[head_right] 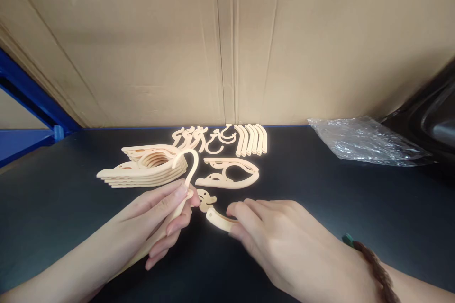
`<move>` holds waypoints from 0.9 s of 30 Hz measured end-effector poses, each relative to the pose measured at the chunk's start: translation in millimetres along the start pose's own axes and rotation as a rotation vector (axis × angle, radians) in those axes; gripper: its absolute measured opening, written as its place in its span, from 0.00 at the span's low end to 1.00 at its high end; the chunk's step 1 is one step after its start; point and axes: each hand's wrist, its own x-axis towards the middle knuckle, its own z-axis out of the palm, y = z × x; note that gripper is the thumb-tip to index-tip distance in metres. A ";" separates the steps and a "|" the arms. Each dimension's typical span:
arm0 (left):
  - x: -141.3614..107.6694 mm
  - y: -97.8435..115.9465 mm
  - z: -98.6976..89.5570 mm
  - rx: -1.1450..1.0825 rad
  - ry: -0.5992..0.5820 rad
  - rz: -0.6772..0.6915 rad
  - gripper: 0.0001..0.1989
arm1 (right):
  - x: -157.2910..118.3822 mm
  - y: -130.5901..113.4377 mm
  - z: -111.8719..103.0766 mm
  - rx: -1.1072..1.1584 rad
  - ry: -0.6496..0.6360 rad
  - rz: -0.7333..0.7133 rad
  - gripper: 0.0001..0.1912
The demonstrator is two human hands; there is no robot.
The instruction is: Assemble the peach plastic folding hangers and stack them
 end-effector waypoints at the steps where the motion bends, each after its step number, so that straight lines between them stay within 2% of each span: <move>1: 0.7 -0.2 -0.8 -0.015 -0.011 0.006 0.24 | 1.0 0.8 0.3 0.008 0.014 -0.019 0.13; 4: 0.6 2.3 -1.3 -0.075 -0.011 -0.032 0.23 | 3.2 3.3 3.6 -0.052 0.102 -0.103 0.14; 8: -4.3 7.9 1.8 -0.110 -0.010 -0.160 0.27 | 2.1 4.8 8.9 -0.152 0.211 -0.155 0.13; 13: -7.3 6.2 4.8 -0.106 -0.141 -0.256 0.31 | 0.9 3.8 10.1 -0.194 0.268 -0.157 0.13; 15: -7.0 5.7 5.2 -0.124 -0.185 -0.264 0.29 | 1.8 2.0 8.9 -0.205 0.287 -0.165 0.13; 20: -8.4 10.6 5.8 -0.109 -0.270 -0.261 0.16 | 3.4 -3.0 6.5 -0.228 0.285 -0.171 0.18; 27: -9.6 3.8 3.4 -0.051 -0.223 -0.263 0.17 | -0.9 -4.5 8.2 -0.237 0.247 -0.145 0.19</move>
